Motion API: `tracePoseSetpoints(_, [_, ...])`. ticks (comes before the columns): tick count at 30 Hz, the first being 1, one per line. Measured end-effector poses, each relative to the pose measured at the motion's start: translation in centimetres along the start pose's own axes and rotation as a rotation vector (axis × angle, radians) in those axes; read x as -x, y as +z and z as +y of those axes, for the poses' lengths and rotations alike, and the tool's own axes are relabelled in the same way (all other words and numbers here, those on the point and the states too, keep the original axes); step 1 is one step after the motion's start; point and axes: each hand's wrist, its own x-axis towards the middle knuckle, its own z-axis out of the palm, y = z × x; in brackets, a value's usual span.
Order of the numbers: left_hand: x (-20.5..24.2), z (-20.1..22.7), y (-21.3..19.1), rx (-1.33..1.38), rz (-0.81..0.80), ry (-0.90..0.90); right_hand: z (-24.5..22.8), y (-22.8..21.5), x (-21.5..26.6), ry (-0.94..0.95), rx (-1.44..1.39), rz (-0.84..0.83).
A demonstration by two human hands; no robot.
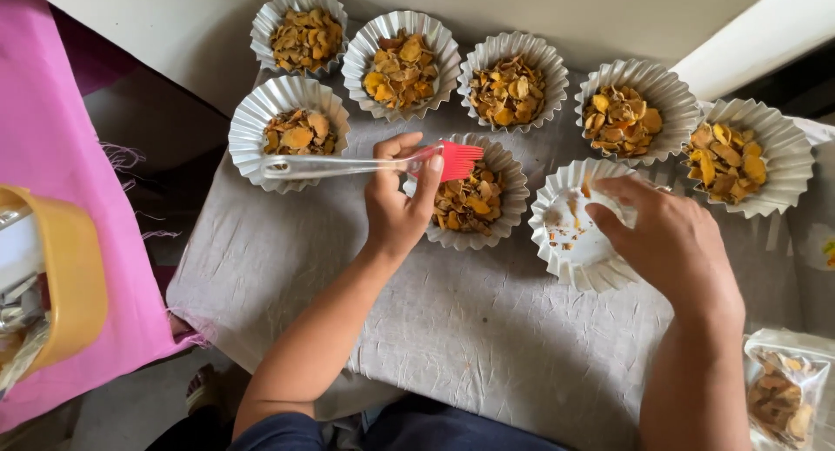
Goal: Sorting and packaging dried tea leaves into small bags and arranging them in paper liners using a brush.
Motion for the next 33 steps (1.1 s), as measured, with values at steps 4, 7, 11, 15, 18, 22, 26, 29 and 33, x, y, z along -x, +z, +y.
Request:
tracePoseSetpoints(4, [-0.2,-0.8,0.2,0.120,-0.070,-0.089,2.0,0.8,0.5,0.001,0.060,0.088])
tracePoseSetpoints(7, [-0.3,-1.0,0.2,0.159,-0.087,-0.165,4.3,2.4,1.2,0.130,0.134,0.114])
tracePoseSetpoints(11, [0.2,-1.2,0.6,0.197,-0.099,-0.209,6.8,4.6,1.8,0.216,-0.062,0.194])
tracePoseSetpoints(15, [1.0,-1.8,1.0,0.244,-0.156,-0.221,8.3,5.6,1.8,0.174,-0.310,0.233])
tracePoseSetpoints(18, [1.3,-1.0,1.0,0.215,-0.184,-0.292,10.4,5.5,2.1,0.260,-0.264,0.201])
tracePoseSetpoints(22, [2.1,-1.2,1.9,0.275,-0.189,-0.283,12.4,6.7,3.5,0.149,-0.214,0.414])
tracePoseSetpoints(26, [2.6,-0.4,2.2,0.417,-0.278,-0.343,10.8,5.7,4.4,0.168,-0.081,0.516])
tracePoseSetpoints(29, [2.6,-0.4,2.2,0.445,-0.284,-0.324,7.7,4.8,3.7,-0.154,-0.128,0.601])
tracePoseSetpoints(33, [2.3,-0.3,1.7,0.442,-0.111,-0.219,-1.4,3.3,2.5,-0.367,-0.228,0.156])
